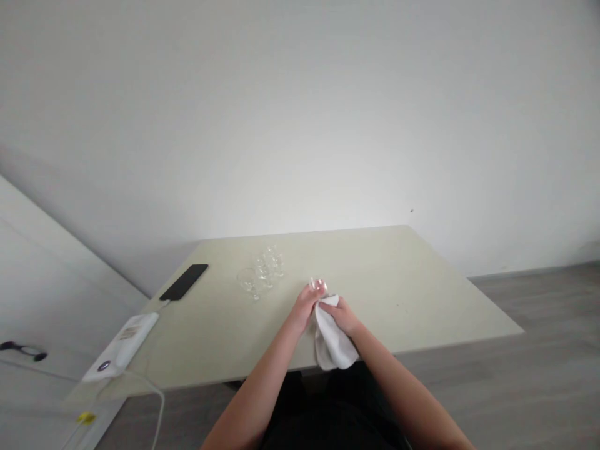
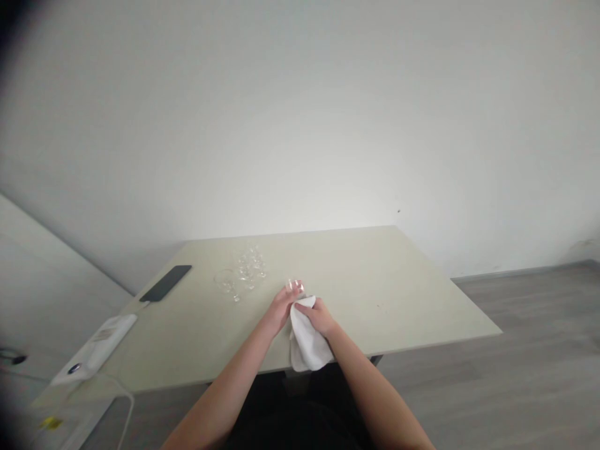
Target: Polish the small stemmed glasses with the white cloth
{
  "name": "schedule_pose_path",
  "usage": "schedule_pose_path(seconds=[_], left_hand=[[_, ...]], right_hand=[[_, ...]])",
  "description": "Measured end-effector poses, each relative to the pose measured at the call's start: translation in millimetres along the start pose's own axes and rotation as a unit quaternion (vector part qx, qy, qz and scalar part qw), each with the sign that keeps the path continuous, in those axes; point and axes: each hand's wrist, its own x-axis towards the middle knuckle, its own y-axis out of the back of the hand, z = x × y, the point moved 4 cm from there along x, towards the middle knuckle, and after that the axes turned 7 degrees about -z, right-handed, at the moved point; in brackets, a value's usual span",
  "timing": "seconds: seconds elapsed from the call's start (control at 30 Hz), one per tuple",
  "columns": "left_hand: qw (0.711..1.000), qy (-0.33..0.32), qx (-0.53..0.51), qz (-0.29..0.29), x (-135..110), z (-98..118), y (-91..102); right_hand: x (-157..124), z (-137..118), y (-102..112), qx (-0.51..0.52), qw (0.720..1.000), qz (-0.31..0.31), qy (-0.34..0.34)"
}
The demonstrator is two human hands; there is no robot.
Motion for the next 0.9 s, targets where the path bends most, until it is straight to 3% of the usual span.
schedule_pose_path(seconds=[0.1,0.17,0.3,0.37,0.57,0.63,0.77,0.9], left_hand=[[0.996,-0.027,0.010,0.082,2,-3,7.7],[0.996,-0.026,-0.038,0.079,1,-6,8.7],[0.995,0.014,-0.098,0.002,-3,-8,4.2],[0.997,0.011,-0.077,0.004,-4,-7,4.4],[0.993,-0.058,0.074,0.077,-4,7,8.1],[0.991,-0.059,0.100,0.073,-5,11,8.7],[0.998,-0.040,0.038,0.011,-8,11,6.6],[0.995,-0.093,0.028,0.023,-11,13,4.6]], right_hand=[[6,-9,-10,-0.111,0.990,0.003,0.087],[7,-12,-12,-0.107,0.988,0.005,0.109],[4,-3,-8,-0.009,1.000,0.002,0.008],[3,1,-6,0.013,0.999,0.017,-0.026],[4,-12,-9,-0.084,0.990,0.027,0.113],[3,-11,-8,-0.048,0.995,0.031,0.079],[-1,-2,-9,0.114,0.990,0.035,-0.073],[3,-12,-4,0.168,0.981,0.080,-0.060]])
